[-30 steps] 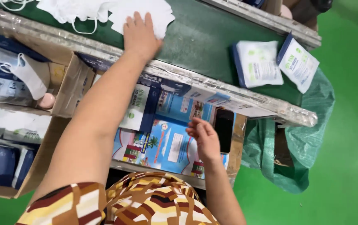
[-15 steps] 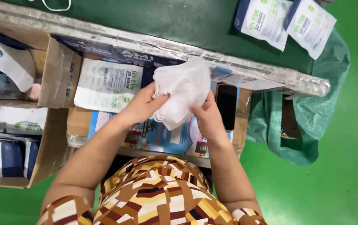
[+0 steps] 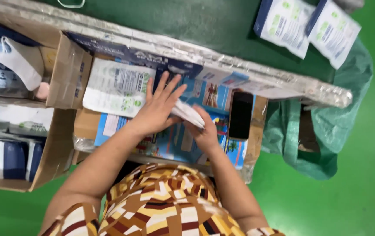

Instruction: Packaging face masks into boxes in a manufacturing environment.

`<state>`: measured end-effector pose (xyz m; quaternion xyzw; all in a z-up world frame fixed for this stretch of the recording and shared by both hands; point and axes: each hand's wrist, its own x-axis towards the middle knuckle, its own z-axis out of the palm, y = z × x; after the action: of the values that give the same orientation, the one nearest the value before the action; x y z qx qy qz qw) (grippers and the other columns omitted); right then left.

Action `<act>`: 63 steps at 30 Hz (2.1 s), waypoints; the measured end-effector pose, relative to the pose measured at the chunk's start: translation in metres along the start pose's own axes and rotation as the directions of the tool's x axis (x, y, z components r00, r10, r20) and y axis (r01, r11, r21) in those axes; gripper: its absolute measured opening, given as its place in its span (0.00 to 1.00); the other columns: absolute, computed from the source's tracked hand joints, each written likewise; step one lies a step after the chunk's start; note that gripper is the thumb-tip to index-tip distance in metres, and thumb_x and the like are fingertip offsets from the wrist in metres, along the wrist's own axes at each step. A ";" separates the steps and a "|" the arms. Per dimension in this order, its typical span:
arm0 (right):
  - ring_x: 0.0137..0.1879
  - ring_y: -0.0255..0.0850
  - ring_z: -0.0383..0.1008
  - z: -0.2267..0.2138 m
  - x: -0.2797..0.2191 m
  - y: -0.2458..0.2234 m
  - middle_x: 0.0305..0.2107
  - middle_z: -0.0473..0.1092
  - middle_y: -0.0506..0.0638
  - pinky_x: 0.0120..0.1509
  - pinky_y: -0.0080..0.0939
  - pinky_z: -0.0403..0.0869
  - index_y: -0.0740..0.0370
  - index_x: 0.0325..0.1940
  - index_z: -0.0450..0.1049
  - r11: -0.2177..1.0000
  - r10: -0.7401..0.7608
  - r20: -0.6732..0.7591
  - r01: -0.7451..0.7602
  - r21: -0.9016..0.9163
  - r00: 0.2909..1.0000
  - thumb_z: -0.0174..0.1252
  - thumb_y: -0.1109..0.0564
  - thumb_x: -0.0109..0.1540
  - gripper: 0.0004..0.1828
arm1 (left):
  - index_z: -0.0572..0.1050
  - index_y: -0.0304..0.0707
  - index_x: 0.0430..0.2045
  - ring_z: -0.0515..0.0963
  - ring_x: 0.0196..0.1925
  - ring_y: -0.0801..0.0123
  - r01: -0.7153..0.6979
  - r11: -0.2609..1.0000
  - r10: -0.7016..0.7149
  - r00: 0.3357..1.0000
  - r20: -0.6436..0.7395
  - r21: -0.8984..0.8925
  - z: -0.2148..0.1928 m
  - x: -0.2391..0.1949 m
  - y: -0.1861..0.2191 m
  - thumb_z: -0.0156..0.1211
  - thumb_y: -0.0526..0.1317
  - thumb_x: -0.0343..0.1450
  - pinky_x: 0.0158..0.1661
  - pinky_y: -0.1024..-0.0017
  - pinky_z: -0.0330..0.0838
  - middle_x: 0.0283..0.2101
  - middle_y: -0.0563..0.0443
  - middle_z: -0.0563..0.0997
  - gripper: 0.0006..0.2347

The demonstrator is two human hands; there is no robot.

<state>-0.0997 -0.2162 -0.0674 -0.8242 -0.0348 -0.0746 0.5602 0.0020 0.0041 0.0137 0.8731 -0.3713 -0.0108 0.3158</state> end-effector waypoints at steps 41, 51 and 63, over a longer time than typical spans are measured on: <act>0.51 0.49 0.76 -0.042 0.031 -0.049 0.47 0.76 0.56 0.54 0.48 0.74 0.65 0.55 0.76 0.962 -0.002 -0.089 -0.023 -0.274 0.996 0.58 0.58 0.65 0.15 | 0.75 0.29 0.41 0.79 0.40 0.44 0.533 0.828 -0.497 0.841 -0.215 0.173 0.059 -0.008 -0.061 0.56 0.36 0.68 0.37 0.53 0.75 0.40 0.35 0.76 0.11; 0.46 0.33 0.74 -0.015 0.038 -0.109 0.39 0.76 0.44 0.50 0.36 0.74 0.55 0.55 0.74 0.839 0.405 0.230 -0.460 0.293 0.885 0.72 0.63 0.54 0.26 | 0.75 0.35 0.29 0.77 0.32 0.50 0.132 0.899 -0.328 0.834 -0.444 -0.417 0.026 -0.028 -0.023 0.69 0.37 0.67 0.33 0.58 0.71 0.31 0.41 0.76 0.07; 0.40 0.33 0.76 0.007 0.038 -0.051 0.35 0.78 0.46 0.46 0.36 0.75 0.63 0.46 0.80 0.932 0.326 0.144 -0.344 0.117 0.934 0.65 0.59 0.60 0.11 | 0.73 0.33 0.31 0.79 0.31 0.55 0.230 0.842 -0.360 0.913 -0.190 -0.488 0.007 -0.020 0.012 0.63 0.36 0.70 0.32 0.65 0.73 0.31 0.44 0.77 0.06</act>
<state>-0.0692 -0.1917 -0.0173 -0.7796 0.0670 0.0755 0.6181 -0.0219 0.0069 0.0108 0.8143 -0.1707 -0.0256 0.5542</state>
